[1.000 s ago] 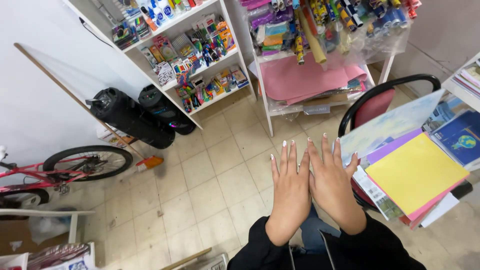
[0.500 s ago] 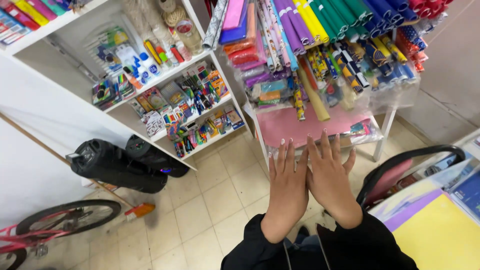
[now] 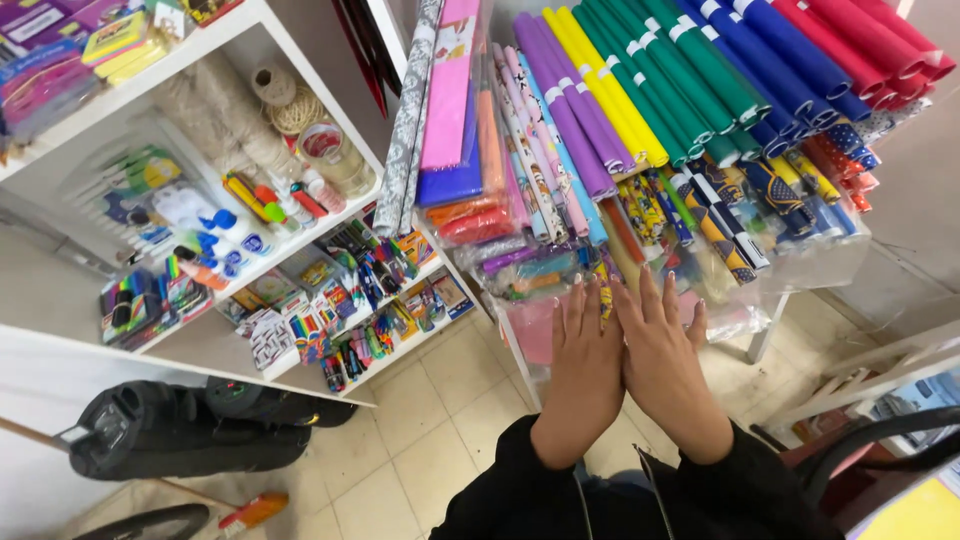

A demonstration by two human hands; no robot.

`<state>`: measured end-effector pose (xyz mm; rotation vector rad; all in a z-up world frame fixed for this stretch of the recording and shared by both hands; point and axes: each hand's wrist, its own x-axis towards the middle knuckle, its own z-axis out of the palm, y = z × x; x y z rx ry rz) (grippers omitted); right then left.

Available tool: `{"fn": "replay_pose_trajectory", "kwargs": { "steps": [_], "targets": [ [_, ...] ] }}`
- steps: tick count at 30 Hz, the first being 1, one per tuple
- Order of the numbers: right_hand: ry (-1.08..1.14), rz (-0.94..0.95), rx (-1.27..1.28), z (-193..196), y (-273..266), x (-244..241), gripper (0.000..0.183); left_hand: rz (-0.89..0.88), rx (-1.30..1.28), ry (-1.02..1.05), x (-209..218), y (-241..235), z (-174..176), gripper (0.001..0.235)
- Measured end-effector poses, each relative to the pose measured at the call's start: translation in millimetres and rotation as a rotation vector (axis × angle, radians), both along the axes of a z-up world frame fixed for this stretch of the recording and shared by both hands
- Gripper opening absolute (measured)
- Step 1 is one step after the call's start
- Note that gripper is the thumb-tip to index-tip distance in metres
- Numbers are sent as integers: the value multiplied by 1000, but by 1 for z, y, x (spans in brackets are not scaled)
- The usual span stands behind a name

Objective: Picking up, carrying, and reorganizing rolls of wrapping paper on shelves and a counter

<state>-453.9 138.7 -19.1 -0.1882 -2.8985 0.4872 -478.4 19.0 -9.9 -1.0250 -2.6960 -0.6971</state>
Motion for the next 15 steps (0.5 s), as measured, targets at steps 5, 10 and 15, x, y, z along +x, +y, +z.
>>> {"fn": "replay_pose_trajectory", "kwargs": {
  "steps": [5,10,15],
  "targets": [
    [-4,-47,-54,15,7,-55,72,-30,29,51,-77,15,-2,58],
    [-82,-10,-77,-3,24,-120,72,10,16,40,-142,29,-20,59],
    [65,209,-107,-25,45,-207,55,266,-105,-90,-212,55,-48,60]
  ]
}}
